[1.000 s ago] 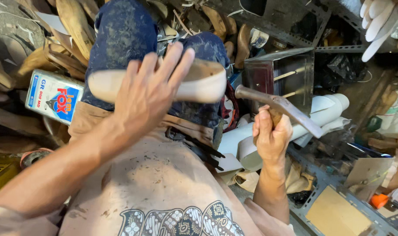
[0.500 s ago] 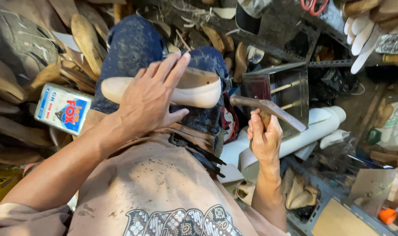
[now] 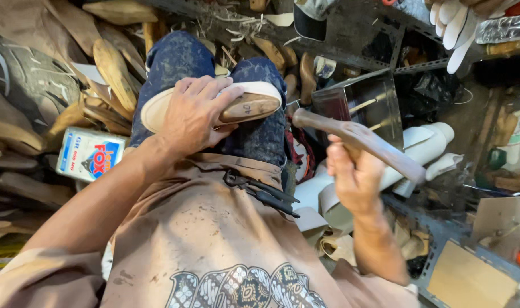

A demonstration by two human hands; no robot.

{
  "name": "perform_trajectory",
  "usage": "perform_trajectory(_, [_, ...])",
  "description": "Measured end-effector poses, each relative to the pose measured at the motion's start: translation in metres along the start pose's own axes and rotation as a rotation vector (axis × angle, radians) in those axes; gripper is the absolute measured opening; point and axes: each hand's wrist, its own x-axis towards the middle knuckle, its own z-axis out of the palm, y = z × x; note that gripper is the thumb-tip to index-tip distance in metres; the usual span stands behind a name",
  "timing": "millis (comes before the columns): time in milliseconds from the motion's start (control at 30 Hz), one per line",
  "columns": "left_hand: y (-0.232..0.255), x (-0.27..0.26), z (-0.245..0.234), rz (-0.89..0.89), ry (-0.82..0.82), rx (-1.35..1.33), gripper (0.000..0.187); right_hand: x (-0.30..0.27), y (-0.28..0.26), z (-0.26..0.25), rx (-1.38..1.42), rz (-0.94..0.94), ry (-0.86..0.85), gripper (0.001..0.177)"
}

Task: The person sits on the floor and uses a hammer to tap the sole of a beige slip-on shoe, likely to attach or secure the sole. They repeatedly tap different areas of the shoe's bottom and sides, then inspect the shoe by turning it over and checking the interior.

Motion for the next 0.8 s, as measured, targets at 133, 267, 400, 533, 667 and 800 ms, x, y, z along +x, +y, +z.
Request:
perform_trajectory(133, [-0.01, 0.002, 0.014, -0.058, 0.014, -0.047, 0.092, -0.022, -0.018, -0.025, -0.066, -0.058, 0.013, 0.019])
perform_trajectory(267, [-0.009, 0.0, 0.02, -0.066, 0.076, -0.027, 0.087, -0.041, 0.014, -0.005, -0.258, -0.043, 0.005, 0.025])
perform_trajectory(400, [-0.007, -0.002, 0.023, -0.071, 0.083, 0.021, 0.085, 0.008, 0.042, 0.065, -0.376, -0.089, 0.026, 0.03])
perform_trajectory(533, [-0.006, -0.002, 0.023, -0.073, 0.069, -0.058, 0.085, 0.012, 0.039, 0.06, -0.018, -0.332, 0.331, 0.04])
perform_trajectory(667, [-0.007, -0.003, 0.023, -0.077, 0.045, -0.074, 0.087, 0.003, 0.045, 0.08, -0.325, -0.107, 0.129, 0.029])
perform_trajectory(800, [0.004, -0.004, -0.009, -0.202, 0.034, -0.333, 0.085, 0.009, 0.047, 0.053, -0.153, -0.135, 0.14, 0.025])
